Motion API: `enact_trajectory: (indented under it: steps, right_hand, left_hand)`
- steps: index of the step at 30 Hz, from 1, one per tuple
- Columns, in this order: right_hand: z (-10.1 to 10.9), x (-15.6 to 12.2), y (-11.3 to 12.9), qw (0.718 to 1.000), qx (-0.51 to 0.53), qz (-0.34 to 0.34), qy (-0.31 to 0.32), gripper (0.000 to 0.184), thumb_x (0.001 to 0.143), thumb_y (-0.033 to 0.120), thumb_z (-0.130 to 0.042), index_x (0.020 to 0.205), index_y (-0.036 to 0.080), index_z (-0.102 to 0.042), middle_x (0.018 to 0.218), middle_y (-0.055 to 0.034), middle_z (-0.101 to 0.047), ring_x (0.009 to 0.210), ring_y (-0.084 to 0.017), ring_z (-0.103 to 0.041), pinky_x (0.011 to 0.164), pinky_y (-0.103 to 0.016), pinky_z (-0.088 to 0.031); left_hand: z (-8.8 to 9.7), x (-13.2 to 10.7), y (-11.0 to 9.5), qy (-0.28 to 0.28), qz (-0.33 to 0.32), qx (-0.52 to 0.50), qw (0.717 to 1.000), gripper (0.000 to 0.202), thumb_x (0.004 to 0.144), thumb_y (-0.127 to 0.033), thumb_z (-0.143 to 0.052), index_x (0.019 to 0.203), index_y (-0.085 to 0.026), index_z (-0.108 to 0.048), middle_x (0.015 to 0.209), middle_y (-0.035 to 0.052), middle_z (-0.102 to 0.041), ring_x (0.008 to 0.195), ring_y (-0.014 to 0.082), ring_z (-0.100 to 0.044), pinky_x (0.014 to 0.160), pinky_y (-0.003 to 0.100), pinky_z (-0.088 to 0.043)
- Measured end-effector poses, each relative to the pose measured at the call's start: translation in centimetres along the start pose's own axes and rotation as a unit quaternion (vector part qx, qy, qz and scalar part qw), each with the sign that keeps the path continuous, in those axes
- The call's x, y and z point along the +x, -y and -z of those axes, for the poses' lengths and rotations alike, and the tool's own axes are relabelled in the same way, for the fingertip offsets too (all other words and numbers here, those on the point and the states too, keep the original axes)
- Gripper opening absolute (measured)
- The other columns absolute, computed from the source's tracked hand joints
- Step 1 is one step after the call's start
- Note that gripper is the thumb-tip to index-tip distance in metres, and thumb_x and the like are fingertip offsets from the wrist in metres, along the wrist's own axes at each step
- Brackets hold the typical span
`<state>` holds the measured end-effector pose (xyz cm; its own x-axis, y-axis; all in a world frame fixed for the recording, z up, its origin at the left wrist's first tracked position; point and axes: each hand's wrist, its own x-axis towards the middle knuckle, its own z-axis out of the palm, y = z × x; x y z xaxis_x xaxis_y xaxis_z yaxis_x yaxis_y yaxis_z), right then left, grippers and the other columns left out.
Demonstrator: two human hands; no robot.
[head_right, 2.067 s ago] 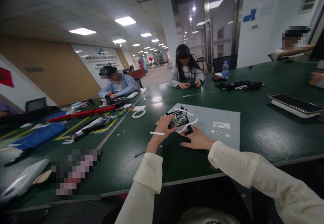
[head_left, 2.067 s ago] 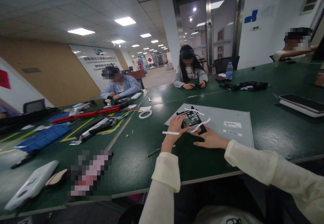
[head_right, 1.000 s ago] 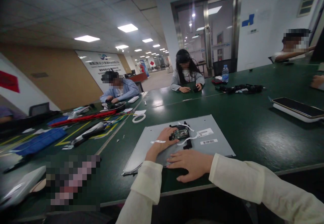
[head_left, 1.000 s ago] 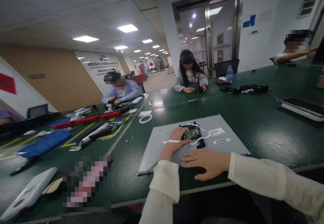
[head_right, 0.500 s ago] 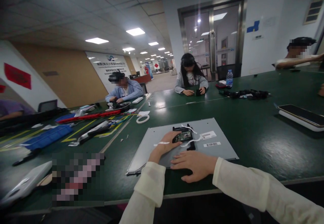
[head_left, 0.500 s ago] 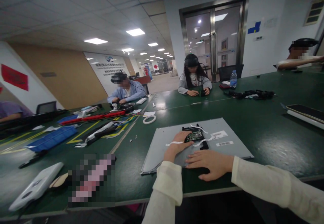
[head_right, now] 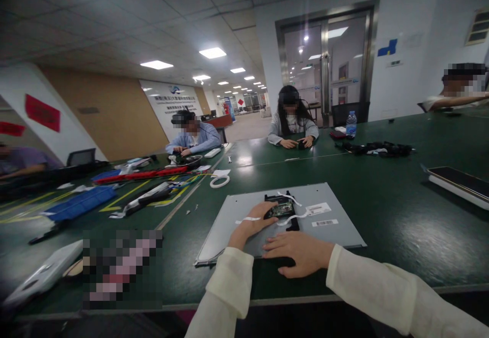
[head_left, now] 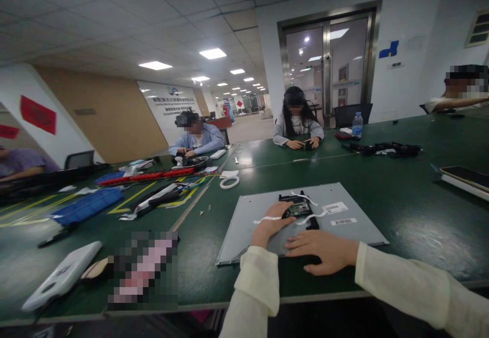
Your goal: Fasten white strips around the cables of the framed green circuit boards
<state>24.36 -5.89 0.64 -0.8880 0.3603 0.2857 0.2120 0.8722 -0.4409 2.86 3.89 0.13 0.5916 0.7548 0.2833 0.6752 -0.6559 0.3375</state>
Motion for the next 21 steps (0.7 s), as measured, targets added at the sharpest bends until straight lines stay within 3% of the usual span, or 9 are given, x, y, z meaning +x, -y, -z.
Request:
enact_trajectory:
  steps: [14, 21]
  right_hand:
    - [0.04, 0.22, 0.30, 1.000, 0.005, -0.013, 0.001, 0.059, 0.088, 0.033, -0.056, 0.145, 0.025, -0.043, 0.146, -0.0046, -0.044, 0.135, -0.021, -0.039, 0.115, -0.042, -0.025]
    - [0.08, 0.35, 0.44, 1.000, 0.007, -0.013, -0.010, 0.057, 0.087, 0.031, -0.056, 0.143, 0.025, -0.046, 0.144, -0.0048, -0.047, 0.133, -0.021, -0.042, 0.114, -0.041, -0.028]
  left_hand:
    - [0.11, -0.14, -0.02, 0.024, 0.002, -0.010, 1.000, 0.049, 0.084, -0.033, -0.060, 0.132, -0.030, -0.050, 0.137, 0.0026, -0.055, 0.130, 0.0192, -0.046, 0.111, 0.040, -0.033]
    - [0.38, -0.41, -0.55, 0.006, 0.002, -0.010, 1.000, 0.048, 0.082, -0.033, -0.062, 0.129, -0.032, -0.053, 0.134, 0.0017, -0.058, 0.126, 0.0210, -0.050, 0.107, 0.041, -0.039]
